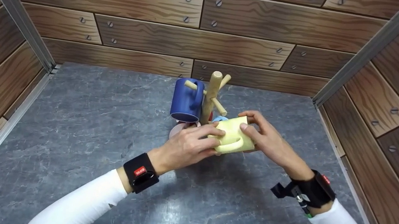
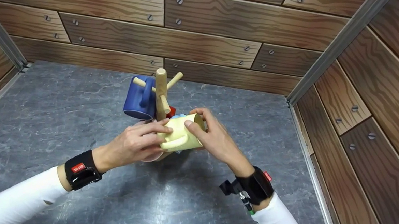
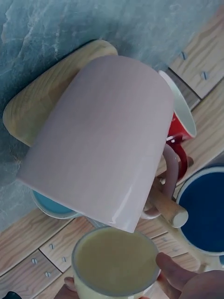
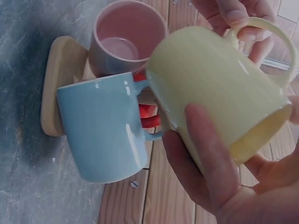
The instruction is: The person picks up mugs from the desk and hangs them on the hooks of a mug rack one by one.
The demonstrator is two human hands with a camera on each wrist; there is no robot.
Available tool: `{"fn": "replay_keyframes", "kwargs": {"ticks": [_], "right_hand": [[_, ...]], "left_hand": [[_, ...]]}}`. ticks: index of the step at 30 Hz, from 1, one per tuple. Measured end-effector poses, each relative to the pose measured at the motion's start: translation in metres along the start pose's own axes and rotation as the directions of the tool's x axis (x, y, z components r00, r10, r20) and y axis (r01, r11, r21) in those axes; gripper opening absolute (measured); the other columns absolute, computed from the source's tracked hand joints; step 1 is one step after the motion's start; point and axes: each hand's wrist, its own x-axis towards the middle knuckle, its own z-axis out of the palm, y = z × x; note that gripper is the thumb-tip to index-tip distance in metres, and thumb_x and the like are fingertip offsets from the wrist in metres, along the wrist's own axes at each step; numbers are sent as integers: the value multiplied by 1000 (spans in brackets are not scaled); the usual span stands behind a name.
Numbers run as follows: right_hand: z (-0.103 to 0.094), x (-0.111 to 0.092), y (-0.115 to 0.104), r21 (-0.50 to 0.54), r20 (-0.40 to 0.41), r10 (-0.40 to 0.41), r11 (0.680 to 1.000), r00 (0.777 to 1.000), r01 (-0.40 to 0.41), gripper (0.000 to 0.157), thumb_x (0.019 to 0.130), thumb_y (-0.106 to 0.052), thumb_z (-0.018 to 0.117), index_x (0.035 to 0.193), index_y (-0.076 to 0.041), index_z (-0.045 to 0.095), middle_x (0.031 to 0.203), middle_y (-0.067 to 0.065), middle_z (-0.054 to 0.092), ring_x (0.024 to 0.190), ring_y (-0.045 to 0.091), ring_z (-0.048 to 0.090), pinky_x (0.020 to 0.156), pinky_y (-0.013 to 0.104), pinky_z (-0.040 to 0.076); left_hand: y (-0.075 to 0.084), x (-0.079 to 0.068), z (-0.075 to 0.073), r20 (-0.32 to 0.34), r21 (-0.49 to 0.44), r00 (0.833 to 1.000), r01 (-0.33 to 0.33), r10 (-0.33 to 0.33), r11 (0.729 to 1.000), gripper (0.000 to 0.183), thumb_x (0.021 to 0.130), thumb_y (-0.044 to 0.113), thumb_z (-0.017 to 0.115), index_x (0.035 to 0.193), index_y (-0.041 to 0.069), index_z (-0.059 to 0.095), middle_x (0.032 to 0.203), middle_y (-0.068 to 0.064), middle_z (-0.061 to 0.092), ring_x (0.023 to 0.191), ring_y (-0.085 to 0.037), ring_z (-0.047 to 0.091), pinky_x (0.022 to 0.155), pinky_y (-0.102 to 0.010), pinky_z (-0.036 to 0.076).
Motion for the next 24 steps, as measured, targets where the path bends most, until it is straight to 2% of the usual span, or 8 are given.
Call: {"fn": "replay_keyframes", "kwargs": {"ticks": [8, 13, 19, 24], "right_hand": [[-5, -5, -5, 28, 53, -90, 996, 995, 88, 62, 105, -27, 60, 159, -12, 33, 152, 22, 37, 110, 35, 68, 79, 43, 63], [-7, -8, -6, 32, 53, -162, 987, 985, 160, 64, 103, -17, 64, 160, -11, 34, 152, 21, 40, 107, 33, 71, 79, 44, 63], [-9, -6, -10, 67, 45, -223, 973, 974, 220, 65, 100, -7, 65, 158, -5, 37, 146, 24, 44, 102, 31, 73, 76, 44, 64], [-9, -2, -14, 69, 12, -244, 968, 970, 242, 63, 100, -5, 64, 158, -6, 40, 142, 23, 48, 94, 29, 75, 74, 43, 64]], "left_hand": [[-4, 1, -4, -92, -78, 993, 61, -68, 995, 17, 95, 23, 76, 97, 9, 68, 119, -8, 69, 122, -26, 67, 105, -29, 51], [-5, 3, -8, -100, -182, 989, 85, -105, 980, 17, 93, 17, 77, 99, 4, 68, 117, -12, 67, 122, -29, 67, 108, -29, 48], [-5, 4, -12, -126, -202, 987, 70, -96, 977, 17, 91, 12, 79, 100, 2, 69, 117, -14, 68, 122, -31, 67, 108, -31, 48], [-5, 6, -14, -154, -222, 979, 100, -136, 970, 19, 91, 11, 77, 104, 0, 68, 117, -14, 68, 121, -32, 67, 107, -31, 49]]}}
